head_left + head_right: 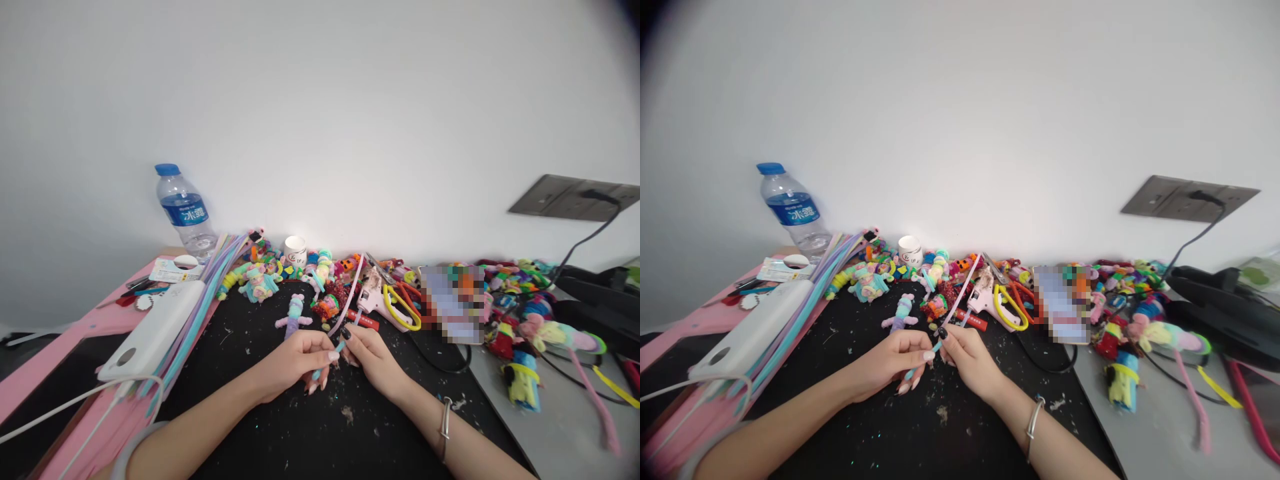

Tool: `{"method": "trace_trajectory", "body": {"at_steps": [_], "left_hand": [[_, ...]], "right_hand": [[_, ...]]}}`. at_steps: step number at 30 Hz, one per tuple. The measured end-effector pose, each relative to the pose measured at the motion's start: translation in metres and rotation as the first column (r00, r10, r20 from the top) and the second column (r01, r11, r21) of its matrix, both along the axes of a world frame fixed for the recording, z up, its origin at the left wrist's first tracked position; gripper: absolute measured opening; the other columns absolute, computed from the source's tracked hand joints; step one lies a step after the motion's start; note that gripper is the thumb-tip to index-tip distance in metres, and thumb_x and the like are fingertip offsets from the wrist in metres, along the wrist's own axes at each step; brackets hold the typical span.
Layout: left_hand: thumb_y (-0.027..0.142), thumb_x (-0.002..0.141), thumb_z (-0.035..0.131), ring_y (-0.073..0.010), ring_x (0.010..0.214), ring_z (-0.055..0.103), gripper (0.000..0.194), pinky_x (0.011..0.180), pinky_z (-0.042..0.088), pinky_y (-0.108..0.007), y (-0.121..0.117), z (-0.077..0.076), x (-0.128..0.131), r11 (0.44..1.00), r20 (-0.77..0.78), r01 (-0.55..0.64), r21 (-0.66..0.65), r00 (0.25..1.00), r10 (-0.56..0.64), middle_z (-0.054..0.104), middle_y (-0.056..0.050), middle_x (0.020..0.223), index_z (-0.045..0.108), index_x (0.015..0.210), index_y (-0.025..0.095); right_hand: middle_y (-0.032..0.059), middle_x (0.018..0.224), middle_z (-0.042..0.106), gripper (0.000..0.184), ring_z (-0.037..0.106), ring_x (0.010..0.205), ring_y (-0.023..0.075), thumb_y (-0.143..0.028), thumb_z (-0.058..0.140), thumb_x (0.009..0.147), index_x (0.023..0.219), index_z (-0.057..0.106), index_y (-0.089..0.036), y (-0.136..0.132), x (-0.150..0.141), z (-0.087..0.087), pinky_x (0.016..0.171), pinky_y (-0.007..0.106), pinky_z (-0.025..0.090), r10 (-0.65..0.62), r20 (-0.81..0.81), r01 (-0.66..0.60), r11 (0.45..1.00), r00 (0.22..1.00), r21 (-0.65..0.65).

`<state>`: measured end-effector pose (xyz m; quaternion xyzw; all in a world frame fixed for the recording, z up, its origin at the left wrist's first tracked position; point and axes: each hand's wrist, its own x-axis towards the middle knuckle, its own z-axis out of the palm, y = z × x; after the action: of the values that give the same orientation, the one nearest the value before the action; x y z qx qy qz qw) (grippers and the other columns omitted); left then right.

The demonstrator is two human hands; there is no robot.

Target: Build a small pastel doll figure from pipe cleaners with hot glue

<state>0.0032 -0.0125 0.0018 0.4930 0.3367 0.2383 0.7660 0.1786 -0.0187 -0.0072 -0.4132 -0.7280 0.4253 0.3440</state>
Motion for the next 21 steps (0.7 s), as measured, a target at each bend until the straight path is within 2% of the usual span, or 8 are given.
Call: {"method": "trace_trajectory", "body": {"at_steps": [8, 12, 16, 21], "left_hand": [[0.032, 0.077, 0.058, -0.0042, 0.033, 0.041, 0.02, 0.035, 0.031, -0.015, 0.0004, -0.0013, 0.0006, 1.0, -0.012, -0.003, 0.009, 1.0, 0.003, 0.056, 0.004, 0.047, 0.052, 0.071, 0.014], [0.033, 0.076, 0.058, -0.0044, 0.033, 0.041, 0.021, 0.034, 0.03, -0.015, 0.0006, -0.001, 0.0009, 1.0, -0.031, -0.007, 0.01, 0.999, 0.008, 0.056, 0.003, 0.046, 0.053, 0.071, 0.014], [0.032, 0.077, 0.057, -0.0046, 0.033, 0.041, 0.02, 0.035, 0.031, -0.015, 0.0003, -0.0013, -0.0006, 1.0, -0.019, 0.011, 0.015, 1.0, -0.011, 0.055, 0.003, 0.046, 0.053, 0.072, 0.014], [0.033, 0.077, 0.058, -0.0046, 0.034, 0.04, 0.02, 0.036, 0.031, -0.016, -0.0006, 0.0003, -0.0032, 0.999, -0.017, 0.046, 0.029, 0.999, -0.045, 0.054, 0.004, 0.047, 0.053, 0.073, 0.014]], "right_hand": [[-0.0039, 0.056, 0.038, 0.035, 0.033, 0.052, 0.0101, -0.031, 0.039, 0.09, 0.058, 0.04, -0.018, -0.0023, 0.0002, 0.0029, 0.051, 0.023, 0.024, -0.085, 0.07, 0.076, 0.99, 0.994, 0.121], [-0.0039, 0.056, 0.035, 0.035, 0.03, 0.052, 0.0104, -0.029, 0.043, 0.088, 0.056, 0.038, -0.018, -0.0033, 0.0019, 0.0023, 0.052, 0.026, 0.02, -0.107, 0.047, 0.1, 0.986, 0.993, 0.137], [-0.0036, 0.052, 0.038, 0.04, 0.033, 0.049, 0.01, -0.034, 0.035, 0.092, 0.056, 0.041, -0.018, -0.0041, 0.0019, 0.0014, 0.05, 0.024, 0.024, -0.065, -0.032, 0.066, 0.997, 0.997, 0.04], [-0.0039, 0.051, 0.04, 0.044, 0.033, 0.045, 0.0088, -0.041, 0.029, 0.094, 0.06, 0.044, -0.017, -0.0039, -0.002, -0.0029, 0.043, 0.021, 0.026, 0.027, -0.153, -0.049, 0.988, 0.988, -0.145]]}}
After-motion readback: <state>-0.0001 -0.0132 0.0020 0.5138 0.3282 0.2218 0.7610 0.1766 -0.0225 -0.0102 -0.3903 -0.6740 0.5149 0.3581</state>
